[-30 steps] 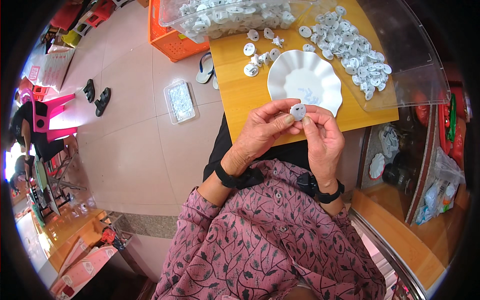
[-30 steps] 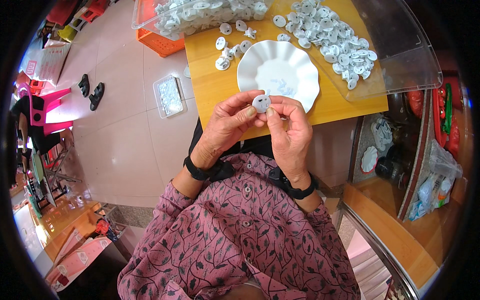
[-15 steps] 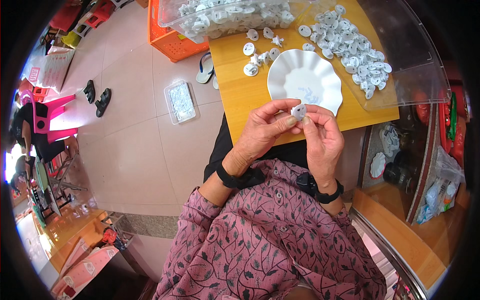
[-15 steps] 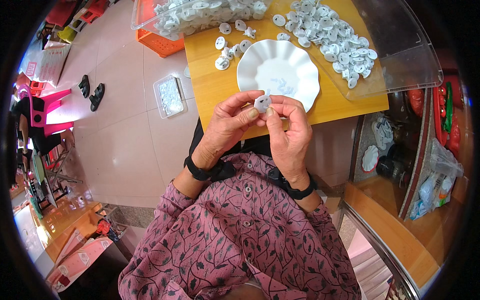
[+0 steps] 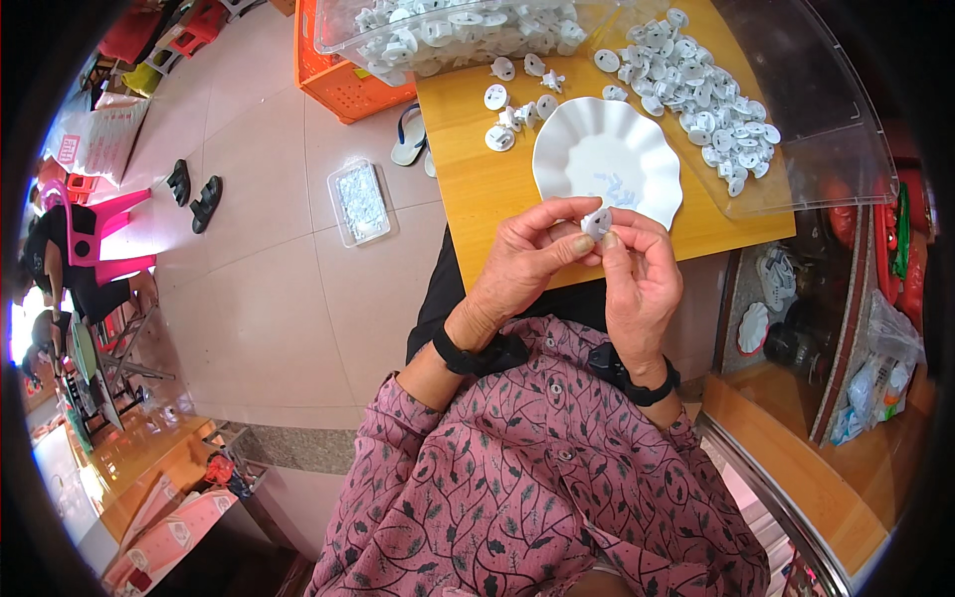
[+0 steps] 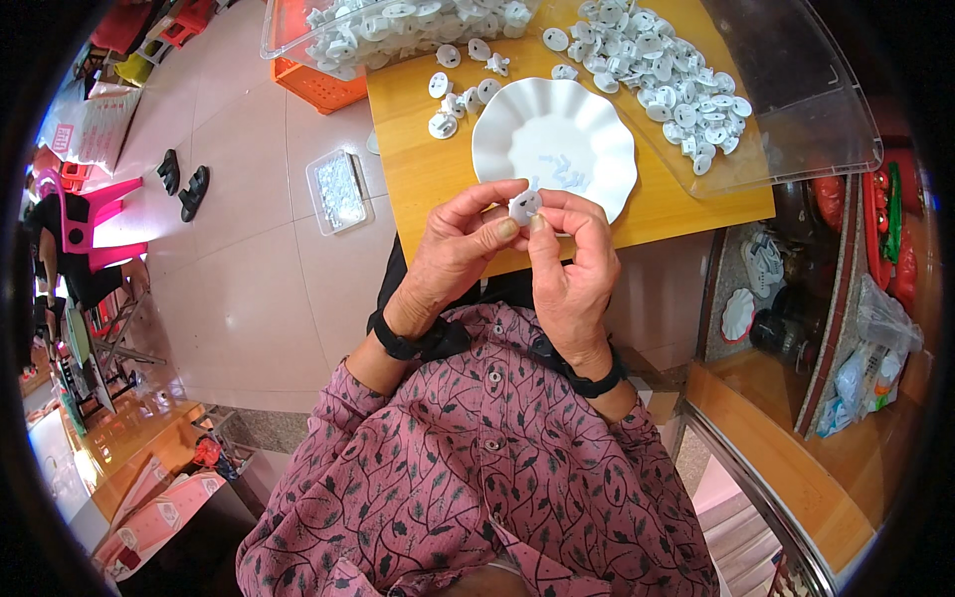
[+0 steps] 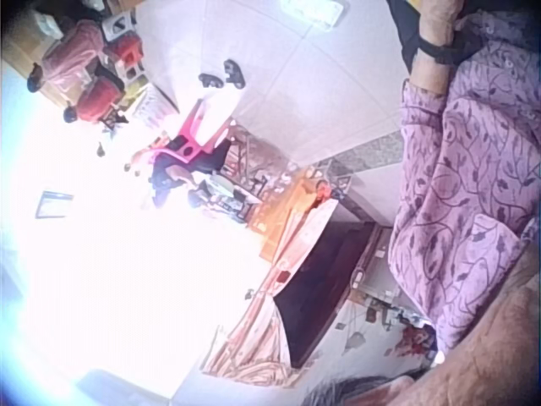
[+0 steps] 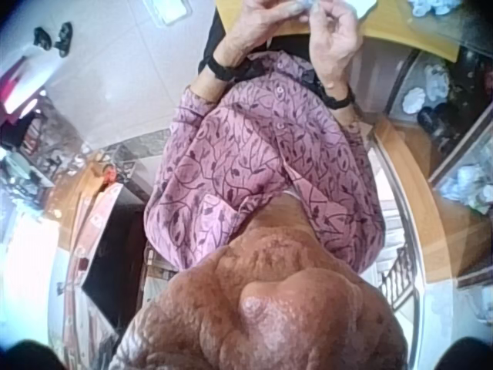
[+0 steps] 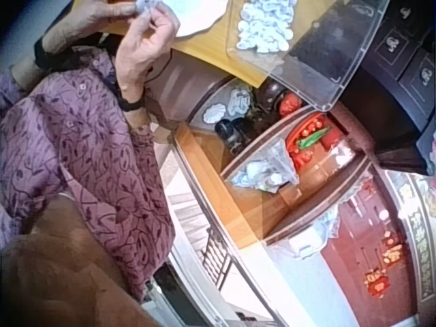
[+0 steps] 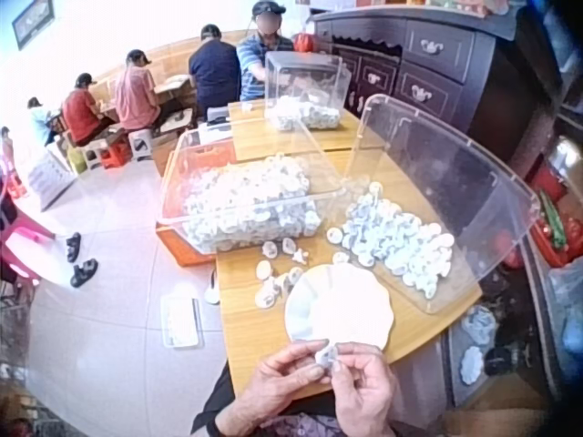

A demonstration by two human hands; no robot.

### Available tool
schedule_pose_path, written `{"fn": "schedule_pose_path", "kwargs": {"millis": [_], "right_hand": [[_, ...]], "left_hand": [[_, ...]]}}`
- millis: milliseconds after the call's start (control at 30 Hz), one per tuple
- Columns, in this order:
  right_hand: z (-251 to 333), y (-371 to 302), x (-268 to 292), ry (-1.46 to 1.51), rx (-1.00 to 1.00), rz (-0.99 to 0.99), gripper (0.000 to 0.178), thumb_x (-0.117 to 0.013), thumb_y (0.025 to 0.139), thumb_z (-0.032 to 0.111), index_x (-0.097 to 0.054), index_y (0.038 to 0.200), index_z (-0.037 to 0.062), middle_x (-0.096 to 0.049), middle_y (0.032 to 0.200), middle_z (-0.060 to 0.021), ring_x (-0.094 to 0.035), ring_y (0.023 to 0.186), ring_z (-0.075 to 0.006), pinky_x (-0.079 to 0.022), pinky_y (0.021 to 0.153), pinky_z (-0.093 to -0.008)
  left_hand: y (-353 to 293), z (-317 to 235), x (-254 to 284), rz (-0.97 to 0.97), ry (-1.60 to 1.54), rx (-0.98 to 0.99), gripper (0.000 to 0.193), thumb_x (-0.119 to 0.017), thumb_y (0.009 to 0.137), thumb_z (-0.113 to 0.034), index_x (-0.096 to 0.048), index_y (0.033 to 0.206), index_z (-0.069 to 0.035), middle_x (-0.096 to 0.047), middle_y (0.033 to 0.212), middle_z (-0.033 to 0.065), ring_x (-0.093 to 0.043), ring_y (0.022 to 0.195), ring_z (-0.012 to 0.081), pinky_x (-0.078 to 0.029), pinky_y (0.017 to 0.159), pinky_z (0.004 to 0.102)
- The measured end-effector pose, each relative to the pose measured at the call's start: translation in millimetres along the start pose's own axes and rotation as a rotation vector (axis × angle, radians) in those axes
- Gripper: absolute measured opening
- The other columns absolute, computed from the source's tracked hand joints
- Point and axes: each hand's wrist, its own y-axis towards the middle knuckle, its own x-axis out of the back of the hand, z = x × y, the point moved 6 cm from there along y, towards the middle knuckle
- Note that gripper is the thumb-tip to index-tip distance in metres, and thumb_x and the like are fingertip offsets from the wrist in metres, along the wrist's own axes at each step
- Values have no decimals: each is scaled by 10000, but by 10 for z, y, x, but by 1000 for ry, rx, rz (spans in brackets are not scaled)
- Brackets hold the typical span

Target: Assembling small white plastic components by inserting small pins or pieces into a base part.

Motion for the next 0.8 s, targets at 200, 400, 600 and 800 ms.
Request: {"fn": "schedule_pose_path", "kwargs": {"millis": [200,400,600,800], "right_hand": [[22,-15,24,-161,126,-6,65,-628,905,16,-584,951,1,-661,1074,-145,-666,891,-216,-554,766,-318],[2,-20,21,-124,76,-10,79,-632,892,2,-575,948,6,-664,1073,-141,-666,916,-225,-550,776,-322],[32,-4,19,-153,84,-3,78,-632,886,-6,-577,940,7,-662,1077,-143,-661,927,-228,-541,793,-332],[34,9,20,-181,103,9,81,-637,874,-8,-581,932,2,-660,1075,-143,-656,930,-240,-532,804,-341]], "left_hand": [[3,-14,15,68,169,-56,415,-630,928,-16,-533,1331,3,-625,1188,111,-622,1059,190,-549,920,331],[2,51,32,49,-14,22,386,-627,935,-29,-533,1308,1,-608,1215,110,-610,1079,193,-542,940,344],[3,28,5,33,-72,5,376,-620,934,-7,-527,1298,22,-647,1087,98,-654,985,168,-545,918,300],[5,27,12,58,-66,13,358,-626,932,-18,-539,1279,-13,-599,1208,92,-599,1090,179,-539,938,343]]}}
